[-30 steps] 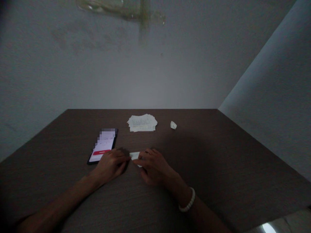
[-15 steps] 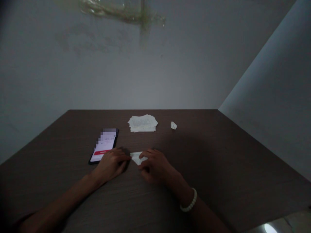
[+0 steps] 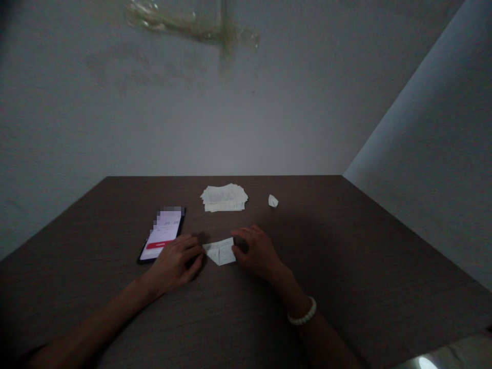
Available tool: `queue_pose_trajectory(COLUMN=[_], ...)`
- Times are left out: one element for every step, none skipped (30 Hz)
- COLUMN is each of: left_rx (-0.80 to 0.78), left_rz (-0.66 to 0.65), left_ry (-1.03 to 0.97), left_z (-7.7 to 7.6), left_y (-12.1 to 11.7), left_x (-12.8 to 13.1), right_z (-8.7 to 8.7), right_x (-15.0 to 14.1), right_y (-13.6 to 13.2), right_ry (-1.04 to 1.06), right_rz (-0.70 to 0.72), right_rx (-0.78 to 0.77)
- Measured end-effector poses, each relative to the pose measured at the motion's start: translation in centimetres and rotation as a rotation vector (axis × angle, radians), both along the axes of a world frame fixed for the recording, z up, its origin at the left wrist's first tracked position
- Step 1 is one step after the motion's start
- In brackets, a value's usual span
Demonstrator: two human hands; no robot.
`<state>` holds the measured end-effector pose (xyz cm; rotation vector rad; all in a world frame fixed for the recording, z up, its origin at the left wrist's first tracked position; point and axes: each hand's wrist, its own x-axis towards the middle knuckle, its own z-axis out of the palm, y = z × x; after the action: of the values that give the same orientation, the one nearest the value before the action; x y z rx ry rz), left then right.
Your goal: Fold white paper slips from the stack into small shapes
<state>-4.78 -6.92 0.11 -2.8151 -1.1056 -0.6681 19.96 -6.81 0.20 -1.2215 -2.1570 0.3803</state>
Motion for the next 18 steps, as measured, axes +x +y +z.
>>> queue_pose_trajectory(left_rx=[0.007, 0.014, 0.023, 0.036, 0.05, 0.06, 0.06, 0.047, 0.021, -0.012, -0.05, -0.084, -0.111, -0.135, -0.155, -0.175, -0.195, -0.211], left_rz=[0.003, 0.002, -0.006, -0.026, -0.057, -0.102, -0.154, -0.21, -0.259, -0.292, -0.308, -0.312, -0.307, -0.301, -0.295, -0.29, -0.283, -0.275], left_ry=[-0.003, -0.006, -0.006, -0.004, 0.001, 0.012, 0.026, 0.043, 0.059, 0.07, 0.074, 0.069, 0.055, 0.035, 0.01, -0.014, -0.037, -0.058], left_z=[-0.1, -0.2, -0.3, -0.4, -0.5, -0.5, -0.5, -0.4, -0.3, -0.2, -0.1, 0.0, 0.1, 0.2, 0.3, 0.3, 0.3, 0.2], left_y=[0.0, 0.1, 0.1, 0.1, 0.1, 0.1, 0.0, 0.0, 0.0, -0.1, -0.1, -0.1, -0.1, -0.2, -0.2, -0.2, -0.2, -0.2], left_x=[0.0, 0.0, 0.0, 0.0, 0.0, 0.1, 0.2, 0.3, 0.4, 0.5, 0.6, 0.6, 0.6, 0.6, 0.6, 0.6, 0.7, 0.7], right_z=[-0.1, -0.1, -0.2, -0.3, -0.4, -0.6, -0.7, -0.9, -1.0, -1.1, -1.2, -1.2, -1.2, -1.0, -0.9, -0.6, -0.4, -0.1], right_x=[0.0, -0.1, -0.1, -0.2, -0.3, -0.4, -0.4, -0.4, -0.4, -0.4, -0.4, -0.3, -0.3, -0.2, -0.2, -0.1, -0.1, -0.1], right_y=[0.0, 0.0, 0.0, 0.1, 0.1, 0.1, 0.1, 0.1, 0.2, 0.2, 0.3, 0.3, 0.4, 0.4, 0.4, 0.3, 0.2, 0.1], right_ry=[-0.003, -0.002, 0.005, 0.013, 0.02, 0.027, 0.036, 0.046, 0.06, 0.076, 0.094, 0.113, 0.132, 0.148, 0.164, 0.178, 0.185, 0.187], right_rz=[0.001, 0.005, 0.01, 0.016, 0.021, 0.023, 0.021, 0.014, 0.007, 0.002, 0.0, 0.003, 0.014, 0.034, 0.062, 0.094, 0.132, 0.162], right_rx=[-0.014, -0.027, -0.037, -0.045, -0.052, -0.055, -0.056, -0.053, -0.051, -0.05, -0.05, -0.053, -0.056, -0.056, -0.05, -0.038, -0.024, -0.007])
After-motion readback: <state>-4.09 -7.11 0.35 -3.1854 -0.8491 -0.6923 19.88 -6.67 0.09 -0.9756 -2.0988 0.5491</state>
